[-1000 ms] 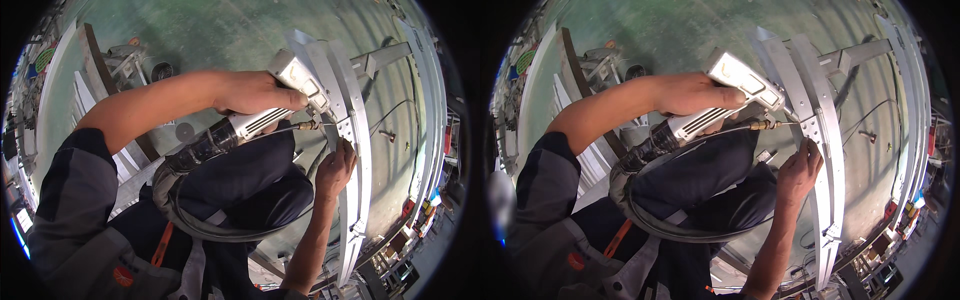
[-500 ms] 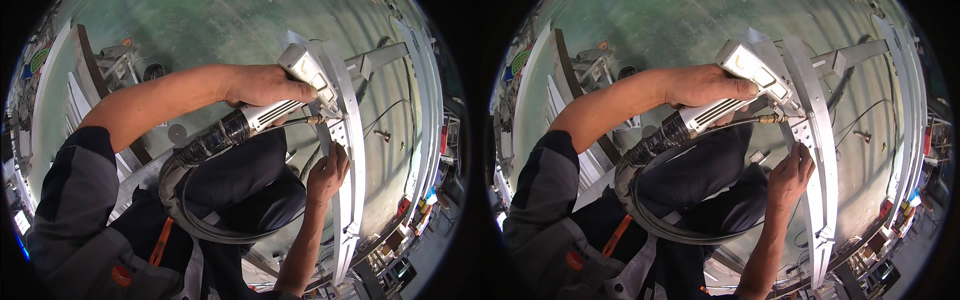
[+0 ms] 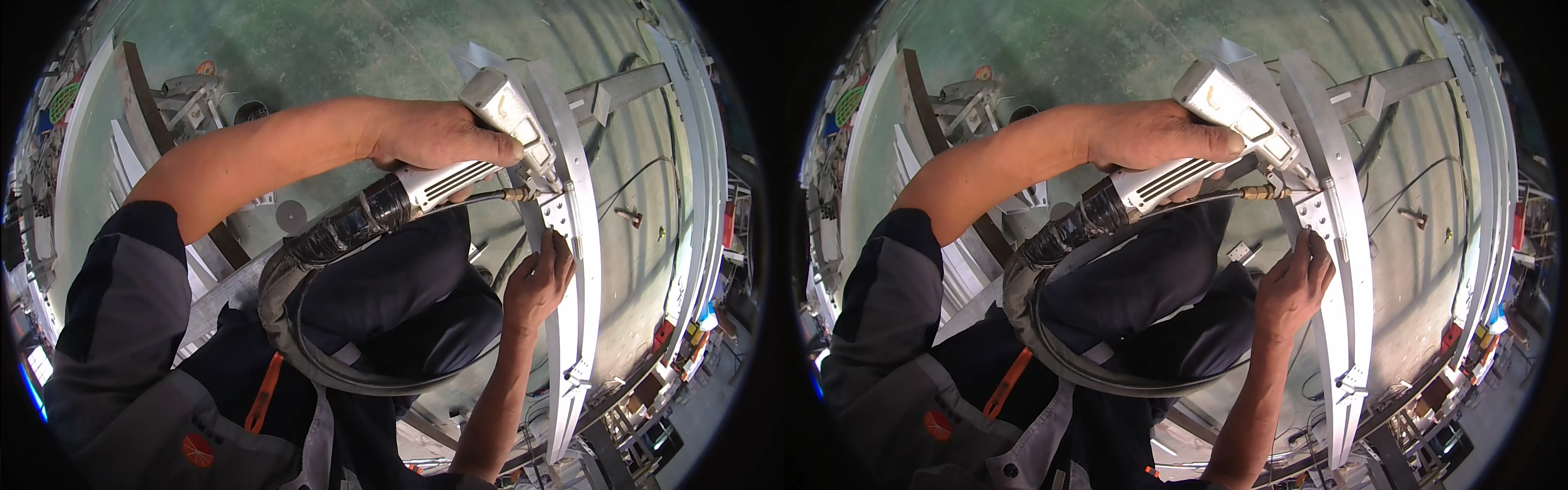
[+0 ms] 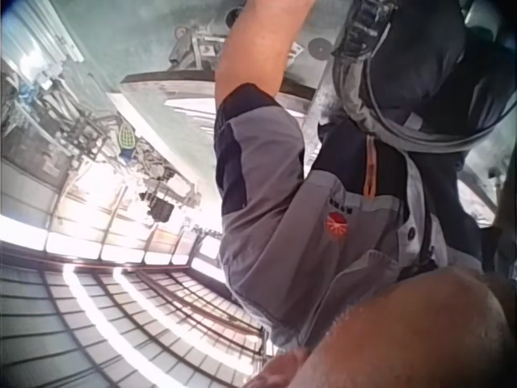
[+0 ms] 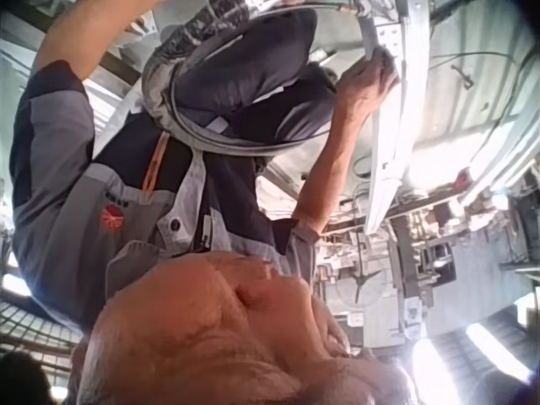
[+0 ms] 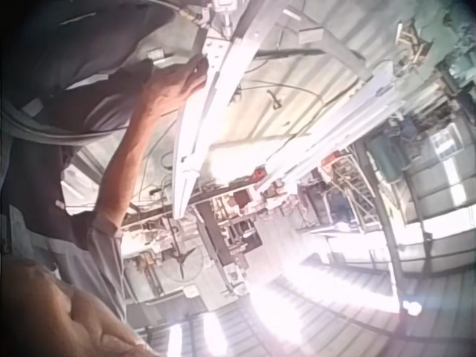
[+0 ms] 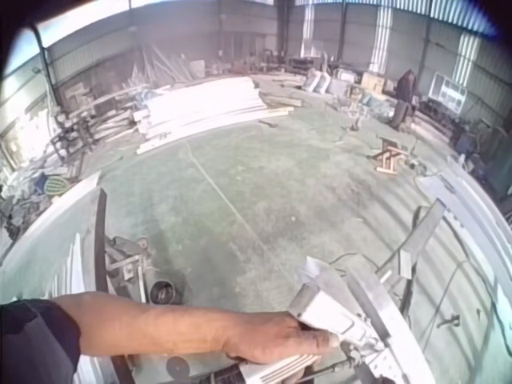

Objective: The person aligns metal brackets onto a metal frame and uses a welding gun to weld them in place. The person then picks up another metal frame and welds brackets onto it.

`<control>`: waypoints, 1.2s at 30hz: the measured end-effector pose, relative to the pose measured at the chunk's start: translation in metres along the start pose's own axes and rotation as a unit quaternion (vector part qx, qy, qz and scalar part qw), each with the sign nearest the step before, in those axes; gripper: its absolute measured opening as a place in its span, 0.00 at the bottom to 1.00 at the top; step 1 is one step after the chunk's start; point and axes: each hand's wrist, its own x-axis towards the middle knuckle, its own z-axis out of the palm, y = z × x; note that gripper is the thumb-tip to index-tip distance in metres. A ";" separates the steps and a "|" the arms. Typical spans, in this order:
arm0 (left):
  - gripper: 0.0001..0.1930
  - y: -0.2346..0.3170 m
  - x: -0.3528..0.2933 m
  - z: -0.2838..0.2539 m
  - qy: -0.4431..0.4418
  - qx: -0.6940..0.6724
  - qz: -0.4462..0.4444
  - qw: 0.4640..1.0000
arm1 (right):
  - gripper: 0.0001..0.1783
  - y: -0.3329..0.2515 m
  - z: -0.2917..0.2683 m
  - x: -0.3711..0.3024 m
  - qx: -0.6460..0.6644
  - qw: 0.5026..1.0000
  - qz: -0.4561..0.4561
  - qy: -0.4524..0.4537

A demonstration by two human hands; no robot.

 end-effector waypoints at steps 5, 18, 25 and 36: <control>0.28 -0.002 0.003 -0.003 -0.012 -0.005 -0.014 1.000 | 0.21 -0.001 0.000 0.001 0.010 1.000 -0.001 0.007; 0.28 0.006 -0.006 0.002 -0.014 0.024 0.002 1.000 | 0.21 -0.001 0.001 0.001 -0.001 1.000 -0.001 0.009; 0.29 -0.002 -0.008 0.001 -0.009 0.031 0.004 0.999 | 0.21 0.000 0.002 0.000 0.003 1.000 0.003 0.012; 0.30 0.006 -0.026 0.006 -0.015 0.033 -0.016 0.999 | 0.21 0.000 0.002 0.000 -0.003 1.000 -0.002 0.016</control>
